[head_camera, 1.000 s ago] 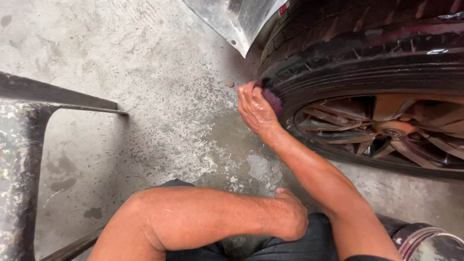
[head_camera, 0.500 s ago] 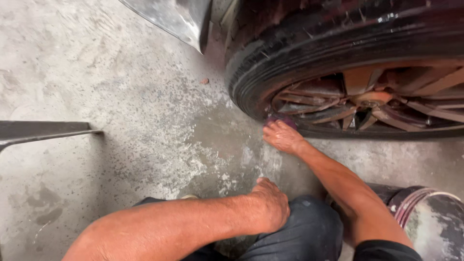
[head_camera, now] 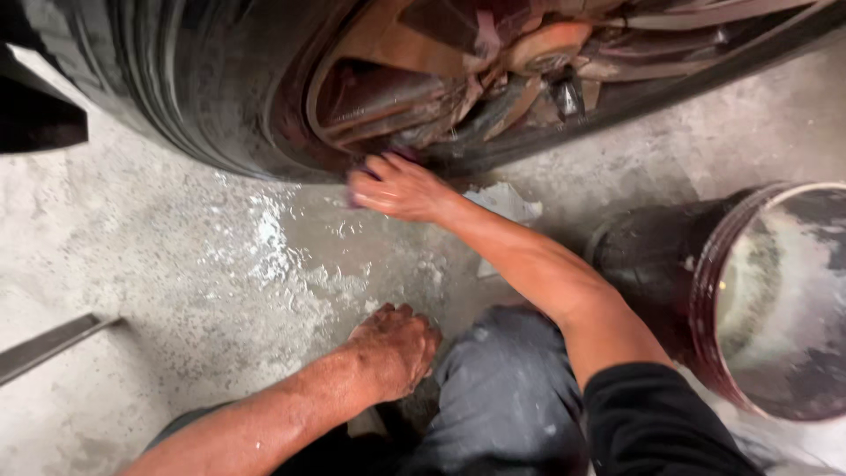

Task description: The person crouches beside a pickup truck and cleans its alloy wheels. They dip a purple cloth into a bucket of water, scrub the tire sidewalls and wheel spokes by hand, wring the cloth, and repeat the wiping across the rims and lug areas.

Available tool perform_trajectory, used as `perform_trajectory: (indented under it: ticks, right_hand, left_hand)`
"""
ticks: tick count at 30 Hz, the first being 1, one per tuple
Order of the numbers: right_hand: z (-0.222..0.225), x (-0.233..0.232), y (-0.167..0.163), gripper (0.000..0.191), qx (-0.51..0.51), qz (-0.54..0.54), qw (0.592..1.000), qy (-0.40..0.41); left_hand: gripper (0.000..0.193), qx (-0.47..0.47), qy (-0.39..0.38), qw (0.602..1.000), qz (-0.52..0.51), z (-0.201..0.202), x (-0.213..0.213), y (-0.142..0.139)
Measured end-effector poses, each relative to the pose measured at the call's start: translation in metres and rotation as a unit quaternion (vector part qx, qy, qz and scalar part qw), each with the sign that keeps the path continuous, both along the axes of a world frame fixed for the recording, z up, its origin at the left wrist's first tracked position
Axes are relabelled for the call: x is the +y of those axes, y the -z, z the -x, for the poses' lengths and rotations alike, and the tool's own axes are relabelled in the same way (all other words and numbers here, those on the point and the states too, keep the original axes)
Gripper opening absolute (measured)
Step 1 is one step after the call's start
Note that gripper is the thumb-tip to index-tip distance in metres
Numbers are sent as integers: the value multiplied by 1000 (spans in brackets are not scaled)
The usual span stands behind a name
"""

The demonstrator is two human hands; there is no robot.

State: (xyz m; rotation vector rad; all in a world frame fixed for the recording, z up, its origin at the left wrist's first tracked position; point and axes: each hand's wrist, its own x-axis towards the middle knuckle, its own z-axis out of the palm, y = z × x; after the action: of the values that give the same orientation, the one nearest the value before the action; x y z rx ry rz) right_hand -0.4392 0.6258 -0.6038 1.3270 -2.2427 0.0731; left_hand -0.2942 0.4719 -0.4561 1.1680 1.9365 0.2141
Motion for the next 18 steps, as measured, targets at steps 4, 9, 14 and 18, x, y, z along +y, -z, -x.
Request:
perform_trajectory:
  ticks: [4,9,14,18]
  right_hand:
    - [-8,91,43,19,-131,-30,988,76]
    - [-39,199,71,43,-117,93,924,351]
    - [-27,154,63,31,-177,487,714,470]
    - [-34,34,60,30,-327,458,694,450]
  left_hand:
    - [30,38,3,999,-7,9,-3,12]
    - [30,17,-11,1000,8,26,-3,15]
    - [32,20,-12,1000,-10,38,-2,10]
    - [31,21,0,1000,1,38,6,7]
